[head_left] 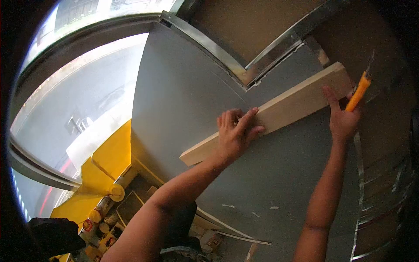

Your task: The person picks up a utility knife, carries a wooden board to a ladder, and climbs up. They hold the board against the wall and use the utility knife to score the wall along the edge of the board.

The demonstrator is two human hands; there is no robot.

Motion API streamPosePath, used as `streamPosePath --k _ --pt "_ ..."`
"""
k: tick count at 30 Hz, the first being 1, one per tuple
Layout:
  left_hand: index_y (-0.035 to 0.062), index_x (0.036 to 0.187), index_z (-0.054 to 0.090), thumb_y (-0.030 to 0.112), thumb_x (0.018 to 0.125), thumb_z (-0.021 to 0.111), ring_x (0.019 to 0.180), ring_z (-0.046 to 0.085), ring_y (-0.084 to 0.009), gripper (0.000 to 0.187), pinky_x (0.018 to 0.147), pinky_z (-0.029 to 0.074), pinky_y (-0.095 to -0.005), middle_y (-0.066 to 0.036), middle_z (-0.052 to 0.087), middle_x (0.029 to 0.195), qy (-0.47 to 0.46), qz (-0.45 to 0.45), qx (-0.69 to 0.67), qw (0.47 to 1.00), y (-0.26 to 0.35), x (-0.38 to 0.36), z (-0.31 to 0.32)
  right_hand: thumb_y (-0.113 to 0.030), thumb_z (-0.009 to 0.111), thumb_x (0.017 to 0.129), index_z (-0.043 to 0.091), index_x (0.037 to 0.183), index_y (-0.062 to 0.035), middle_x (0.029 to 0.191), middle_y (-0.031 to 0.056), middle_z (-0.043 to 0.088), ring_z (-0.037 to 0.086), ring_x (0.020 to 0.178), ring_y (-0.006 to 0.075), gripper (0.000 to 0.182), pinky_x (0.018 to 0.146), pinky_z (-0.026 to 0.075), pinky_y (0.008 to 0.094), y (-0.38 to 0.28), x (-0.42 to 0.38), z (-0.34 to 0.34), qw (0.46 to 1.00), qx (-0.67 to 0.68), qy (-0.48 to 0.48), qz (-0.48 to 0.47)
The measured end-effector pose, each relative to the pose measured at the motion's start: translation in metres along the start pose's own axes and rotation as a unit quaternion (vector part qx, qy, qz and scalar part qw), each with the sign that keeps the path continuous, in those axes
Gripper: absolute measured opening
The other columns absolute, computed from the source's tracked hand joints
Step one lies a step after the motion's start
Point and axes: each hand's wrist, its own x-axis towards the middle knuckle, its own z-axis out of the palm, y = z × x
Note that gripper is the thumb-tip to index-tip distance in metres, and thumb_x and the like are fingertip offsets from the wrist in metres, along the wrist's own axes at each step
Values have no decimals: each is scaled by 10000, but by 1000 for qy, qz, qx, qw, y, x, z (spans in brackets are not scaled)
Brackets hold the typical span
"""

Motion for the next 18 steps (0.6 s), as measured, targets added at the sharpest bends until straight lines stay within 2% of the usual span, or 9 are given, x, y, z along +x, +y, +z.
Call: streamPosePath --k 2,3,5,8,9,11,15,17,18 --pt "170 1370 577 490 743 862 1117 499 -300 760 915 404 -510 -135 519 1203 23 -50 -58 997 9 -7 -2 -578 822 791 514 1287 -4 1086 95 601 586 1060 208 818 961 470 384 -9 -3 -4 999 -23 1 36" --pt "170 1370 577 490 743 862 1117 499 -300 760 915 404 -510 -135 519 1203 26 -54 -58 997 7 -15 -5 -578 822 791 514 1287 -4 1086 95 601 586 1060 208 818 961 470 384 -12 -3 0 999 -24 -2 31" --pt "166 1366 570 417 635 932 1137 508 -308 855 950 400 -513 -128 519 1210 12 -128 -61 990 1 -32 -14 -546 849 777 533 1233 -3 1033 69 608 582 1006 179 776 919 470 337 -18 -1 1 997 18 65 -22" --pt "172 1363 575 288 536 948 1150 517 -317 915 988 389 -522 -113 530 1225 -20 -120 -4 993 -25 -65 -9 -451 871 793 539 1210 1 1053 70 611 579 1013 165 699 923 464 317 -19 0 1 997 35 64 -17" --pt "172 1363 575 288 536 948 1150 517 -317 915 988 389 -522 -113 530 1225 -18 -124 -5 992 -25 -64 -11 -451 871 793 539 1210 1 1053 70 611 579 1013 165 699 923 464 317 -24 -1 2 997 34 61 -21" --pt "176 1362 577 211 482 921 1130 525 -318 944 991 383 -533 -91 545 1239 -15 -105 -37 994 -26 -60 -15 -351 871 820 542 1180 3 1111 76 612 577 1017 164 603 932 462 313 -35 -3 3 990 139 37 12" --pt "180 1333 600 224 466 931 1181 521 -320 929 1039 363 -552 -78 556 1259 -4 -112 -39 993 -28 -60 -16 -268 862 839 554 1168 -4 1158 75 616 581 1032 166 523 945 467 314 -21 -3 10 996 73 54 -6" --pt "174 1308 622 215 444 911 1235 514 -346 912 1078 375 -542 -107 566 1328 -6 -104 -4 995 -27 -60 -19 -217 872 827 550 1117 -21 1188 77 618 583 1062 174 475 965 471 319 -28 -3 18 968 226 88 -65" --pt "174 1308 622 215 444 911 1235 514 -346 912 1078 375 -542 -107 566 1328 -3 -105 -4 994 -26 -58 -21 -217 872 827 550 1117 -21 1188 77 618 583 1062 174 475 965 471 319 -32 -2 18 968 227 87 -68"
